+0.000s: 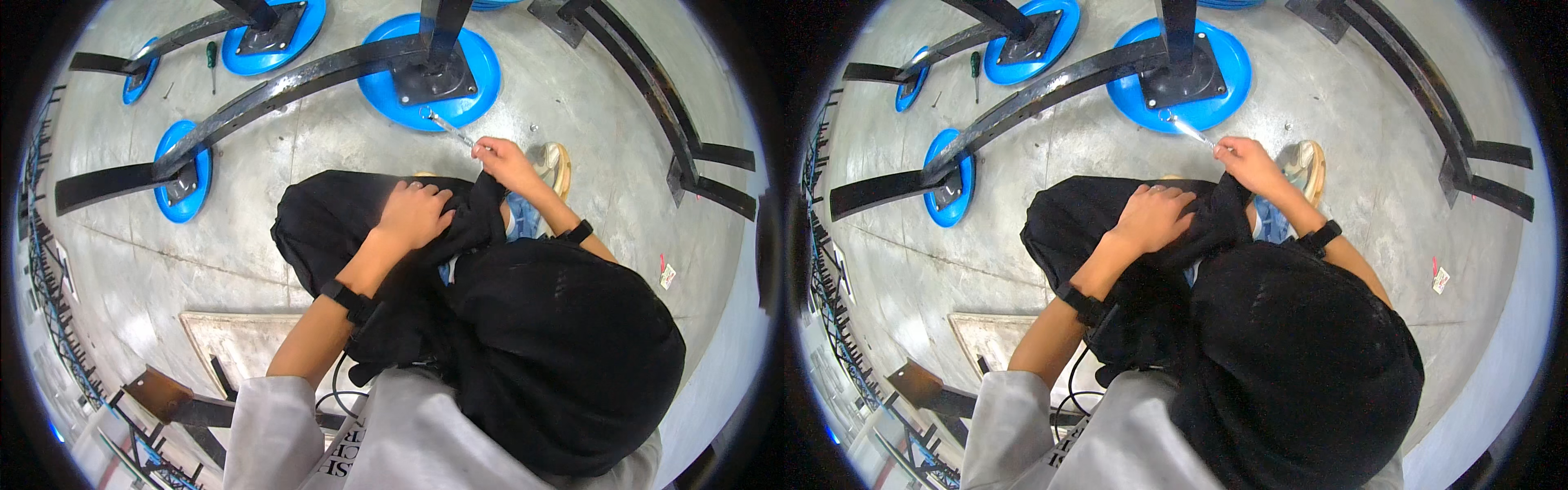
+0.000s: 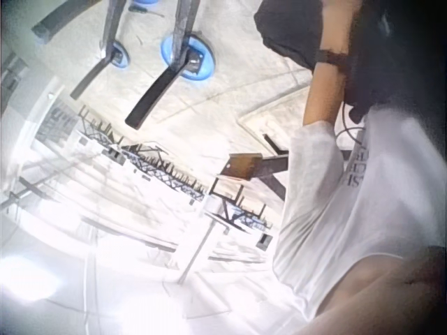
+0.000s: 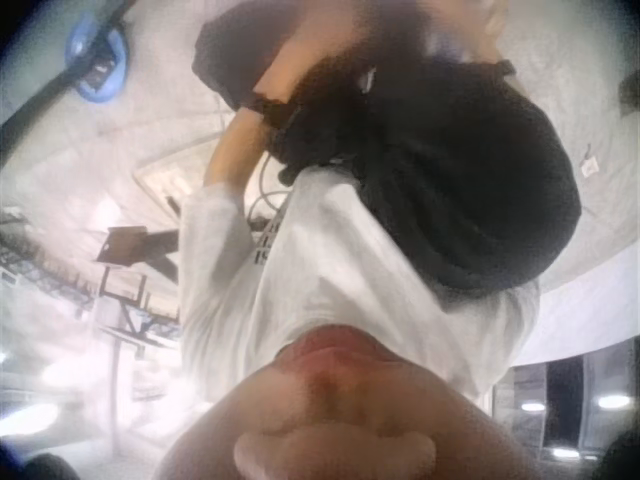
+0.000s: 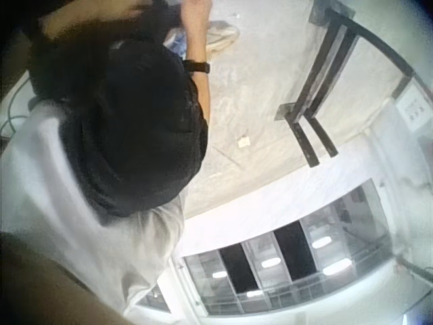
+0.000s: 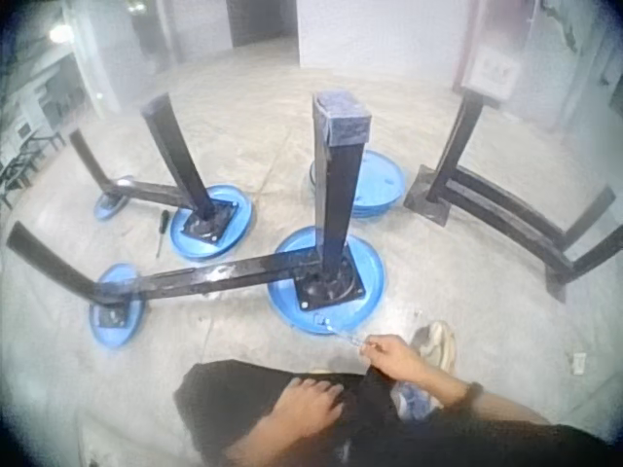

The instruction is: The person uses a wrench to tighten bolts on the base of a table frame.

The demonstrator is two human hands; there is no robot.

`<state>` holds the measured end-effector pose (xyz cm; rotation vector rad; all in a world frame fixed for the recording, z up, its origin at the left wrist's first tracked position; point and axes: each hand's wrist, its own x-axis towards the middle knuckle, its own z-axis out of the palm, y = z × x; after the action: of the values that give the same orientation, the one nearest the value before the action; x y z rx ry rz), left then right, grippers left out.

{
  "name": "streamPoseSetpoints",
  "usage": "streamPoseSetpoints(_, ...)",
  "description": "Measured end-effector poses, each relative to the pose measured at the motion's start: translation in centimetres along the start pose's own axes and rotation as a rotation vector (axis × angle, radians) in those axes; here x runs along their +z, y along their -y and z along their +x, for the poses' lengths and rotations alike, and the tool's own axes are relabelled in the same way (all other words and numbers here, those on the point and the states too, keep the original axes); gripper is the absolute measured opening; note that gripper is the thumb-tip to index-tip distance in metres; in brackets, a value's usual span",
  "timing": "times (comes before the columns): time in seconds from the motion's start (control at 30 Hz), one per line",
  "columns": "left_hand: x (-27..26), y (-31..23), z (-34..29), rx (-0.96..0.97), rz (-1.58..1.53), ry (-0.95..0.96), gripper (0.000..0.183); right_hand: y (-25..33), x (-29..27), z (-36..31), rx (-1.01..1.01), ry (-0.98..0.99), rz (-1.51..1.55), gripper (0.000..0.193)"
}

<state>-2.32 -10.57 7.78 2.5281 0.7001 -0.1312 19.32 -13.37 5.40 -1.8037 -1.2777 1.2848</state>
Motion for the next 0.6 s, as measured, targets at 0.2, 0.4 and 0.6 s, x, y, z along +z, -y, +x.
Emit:
streamPoseSetpoints(0.2,-0.6,1.2,0.9,0.012,-0.128,-0.015,0.031,-0.7,0.1,1.4,0.121,0.063,0.093,0.023)
streamPoseSetpoints(0.4,-1.1,4.1,2.5,-0.213,-0.614,-0.197,0.018,-2.0,2.2,4.4,0.113,0.098,0.22,0.021)
streamPoseSetpoints(0.6,0.1,8.2,7.1,-0.544,-0.582,-0.369,0.015,-1.4,2.3,5.4,0.159,0.096,0.242,0.024)
